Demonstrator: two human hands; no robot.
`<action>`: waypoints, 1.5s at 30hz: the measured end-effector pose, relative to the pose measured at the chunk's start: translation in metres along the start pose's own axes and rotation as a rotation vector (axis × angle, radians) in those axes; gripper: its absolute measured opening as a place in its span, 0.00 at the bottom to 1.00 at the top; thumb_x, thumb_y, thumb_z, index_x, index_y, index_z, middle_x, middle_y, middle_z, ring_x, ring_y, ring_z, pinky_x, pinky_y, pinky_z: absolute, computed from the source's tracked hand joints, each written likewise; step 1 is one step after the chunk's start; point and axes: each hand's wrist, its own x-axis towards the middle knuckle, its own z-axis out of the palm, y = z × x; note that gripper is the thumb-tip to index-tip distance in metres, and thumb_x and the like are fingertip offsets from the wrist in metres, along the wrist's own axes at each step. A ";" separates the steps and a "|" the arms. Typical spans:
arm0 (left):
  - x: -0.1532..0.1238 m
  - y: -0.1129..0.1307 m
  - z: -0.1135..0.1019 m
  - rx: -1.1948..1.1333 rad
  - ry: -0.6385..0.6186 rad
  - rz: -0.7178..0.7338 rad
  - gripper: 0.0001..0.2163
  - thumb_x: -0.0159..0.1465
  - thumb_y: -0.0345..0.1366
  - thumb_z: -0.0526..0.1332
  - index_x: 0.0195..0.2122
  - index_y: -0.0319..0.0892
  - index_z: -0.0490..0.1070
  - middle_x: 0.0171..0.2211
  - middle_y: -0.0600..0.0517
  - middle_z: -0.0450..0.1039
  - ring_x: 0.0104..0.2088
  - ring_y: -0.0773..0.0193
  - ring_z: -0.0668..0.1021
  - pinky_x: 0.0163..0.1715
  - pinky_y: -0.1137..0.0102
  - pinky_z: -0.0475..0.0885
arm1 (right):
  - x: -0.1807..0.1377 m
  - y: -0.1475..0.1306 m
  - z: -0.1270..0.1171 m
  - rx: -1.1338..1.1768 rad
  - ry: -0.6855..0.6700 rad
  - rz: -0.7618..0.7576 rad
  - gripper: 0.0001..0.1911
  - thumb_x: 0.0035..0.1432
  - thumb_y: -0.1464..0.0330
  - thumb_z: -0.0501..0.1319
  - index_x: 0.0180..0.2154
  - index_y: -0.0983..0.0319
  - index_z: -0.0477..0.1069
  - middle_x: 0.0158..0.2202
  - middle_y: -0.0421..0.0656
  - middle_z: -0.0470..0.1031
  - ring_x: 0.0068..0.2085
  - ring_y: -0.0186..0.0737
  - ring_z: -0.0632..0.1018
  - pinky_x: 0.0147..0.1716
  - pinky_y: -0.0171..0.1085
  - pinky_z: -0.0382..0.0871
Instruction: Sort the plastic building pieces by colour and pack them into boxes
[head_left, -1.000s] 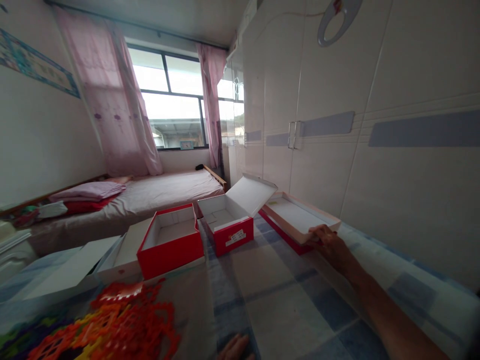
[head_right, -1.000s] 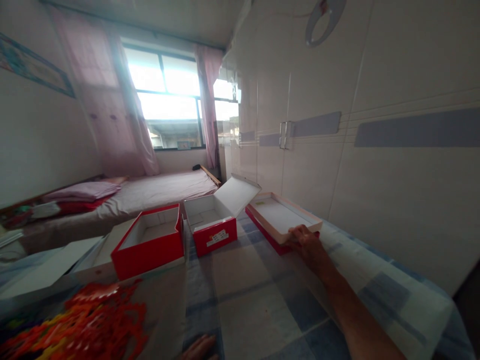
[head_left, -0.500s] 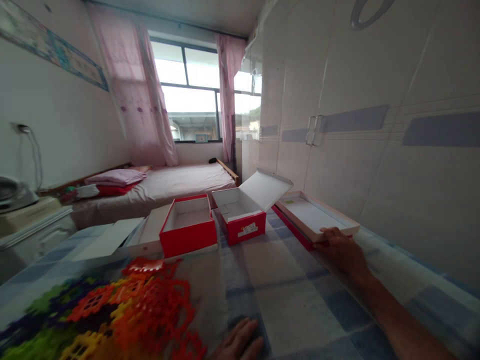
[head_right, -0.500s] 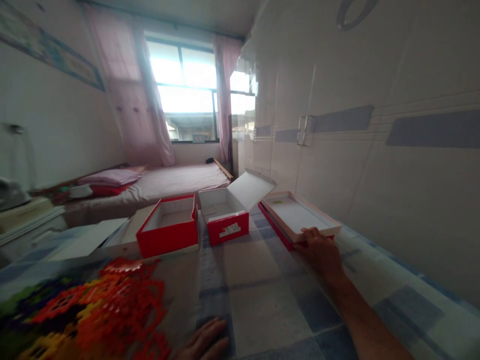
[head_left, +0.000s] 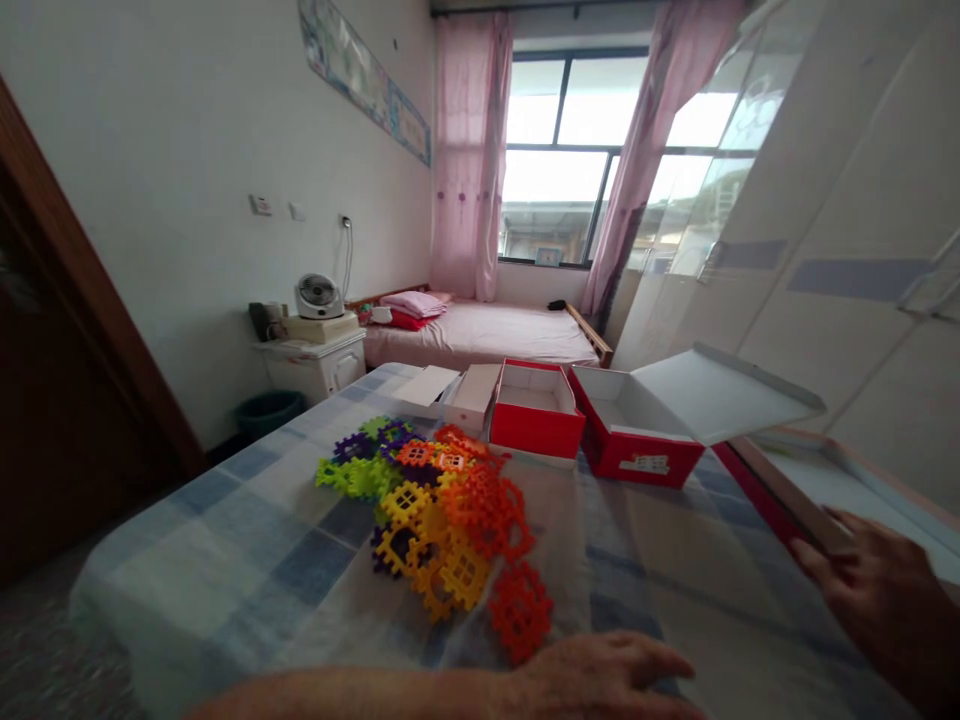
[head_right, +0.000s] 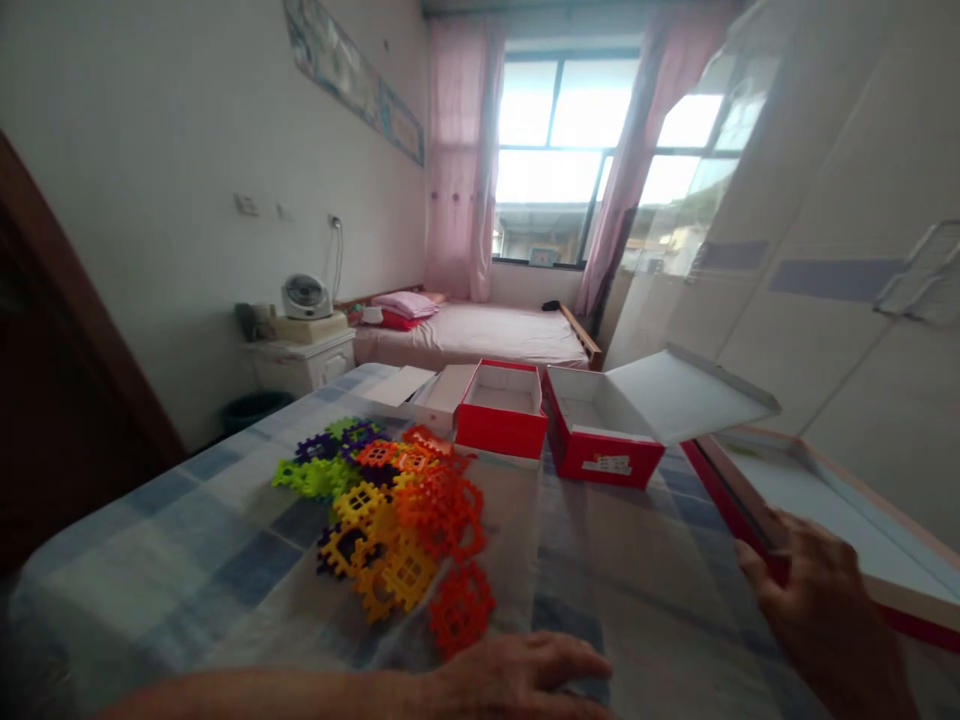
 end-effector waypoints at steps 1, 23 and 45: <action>-0.003 0.004 -0.019 -0.024 0.013 -0.031 0.12 0.64 0.33 0.54 0.48 0.43 0.70 0.55 0.49 0.68 0.52 0.63 0.73 0.50 0.74 0.69 | 0.001 -0.021 0.003 0.052 -0.056 0.008 0.28 0.55 0.51 0.51 0.55 0.55 0.59 0.48 0.60 0.67 0.48 0.59 0.72 0.41 0.53 0.66; -0.192 -0.199 -0.142 0.093 0.554 -1.255 0.32 0.59 0.56 0.48 0.53 0.34 0.64 0.56 0.40 0.66 0.57 0.53 0.68 0.56 0.63 0.61 | -0.037 -0.211 0.051 0.616 -0.614 -0.253 0.28 0.58 0.56 0.52 0.58 0.57 0.58 0.59 0.49 0.62 0.56 0.47 0.68 0.54 0.45 0.63; -0.045 -0.091 -0.077 0.358 0.172 -0.498 0.14 0.60 0.37 0.59 0.47 0.44 0.70 0.49 0.49 0.72 0.49 0.58 0.73 0.50 0.64 0.66 | -0.040 -0.224 0.044 0.497 -0.692 -0.402 0.32 0.55 0.55 0.58 0.59 0.59 0.57 0.60 0.50 0.61 0.59 0.48 0.63 0.57 0.47 0.58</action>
